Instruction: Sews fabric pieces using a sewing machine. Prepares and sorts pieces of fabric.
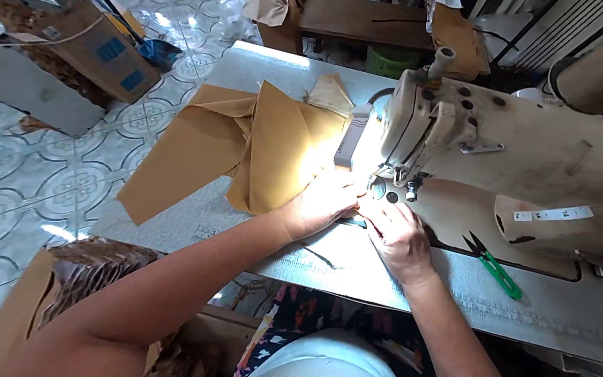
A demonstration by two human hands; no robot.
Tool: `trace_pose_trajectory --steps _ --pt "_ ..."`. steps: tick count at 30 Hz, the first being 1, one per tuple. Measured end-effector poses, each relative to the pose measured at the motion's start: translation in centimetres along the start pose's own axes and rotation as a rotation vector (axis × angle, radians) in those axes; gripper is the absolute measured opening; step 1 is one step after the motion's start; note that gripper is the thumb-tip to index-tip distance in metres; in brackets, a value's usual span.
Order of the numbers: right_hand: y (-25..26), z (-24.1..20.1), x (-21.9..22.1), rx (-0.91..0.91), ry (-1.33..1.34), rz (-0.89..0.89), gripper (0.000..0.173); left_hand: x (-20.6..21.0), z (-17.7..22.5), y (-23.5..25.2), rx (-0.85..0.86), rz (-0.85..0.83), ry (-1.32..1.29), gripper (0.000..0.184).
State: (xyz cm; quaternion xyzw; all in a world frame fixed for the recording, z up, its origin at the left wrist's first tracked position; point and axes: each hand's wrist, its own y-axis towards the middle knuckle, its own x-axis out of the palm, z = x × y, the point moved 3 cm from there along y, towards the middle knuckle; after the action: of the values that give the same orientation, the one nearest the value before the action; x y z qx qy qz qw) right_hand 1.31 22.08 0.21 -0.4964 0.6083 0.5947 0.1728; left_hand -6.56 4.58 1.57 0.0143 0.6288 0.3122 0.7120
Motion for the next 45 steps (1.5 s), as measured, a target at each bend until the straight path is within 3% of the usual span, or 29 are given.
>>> trace_pose_trajectory --steps 10,15,21,36,38,41,43,45 --pt "-0.2 -0.3 -0.1 -0.061 -0.068 0.009 0.02 -0.5 -0.5 -1.0 0.168 0.017 0.018 0.024" --pt "-0.1 -0.5 -0.2 -0.095 -0.038 0.01 0.02 -0.6 -0.9 -2.5 0.133 -0.052 -0.044 0.035" --pt "0.1 -0.4 0.0 -0.035 -0.053 0.005 0.02 -0.3 -1.5 -2.1 0.128 -0.057 -0.089 0.031" --pt "1.1 0.8 1.1 0.109 -0.081 -0.039 0.024 0.1 -5.5 2.0 -0.171 -0.246 -0.023 0.047" --pt "0.8 1.0 0.9 0.112 -0.037 -0.021 0.024 -1.4 -5.5 1.9 -0.212 -0.182 -0.093 0.041" --pt "0.5 1.1 0.7 0.105 0.021 0.001 0.024 -5.7 -6.5 0.8 -0.25 0.148 -0.011 0.029" --pt "0.3 0.6 0.3 0.091 0.058 0.017 0.023 -7.7 -7.5 -1.5 -0.353 0.163 0.067 0.025" --pt "-0.2 -1.0 -0.2 0.019 0.11 -0.004 0.023 -7.9 -7.3 -4.1 -0.452 0.047 0.074 0.03"
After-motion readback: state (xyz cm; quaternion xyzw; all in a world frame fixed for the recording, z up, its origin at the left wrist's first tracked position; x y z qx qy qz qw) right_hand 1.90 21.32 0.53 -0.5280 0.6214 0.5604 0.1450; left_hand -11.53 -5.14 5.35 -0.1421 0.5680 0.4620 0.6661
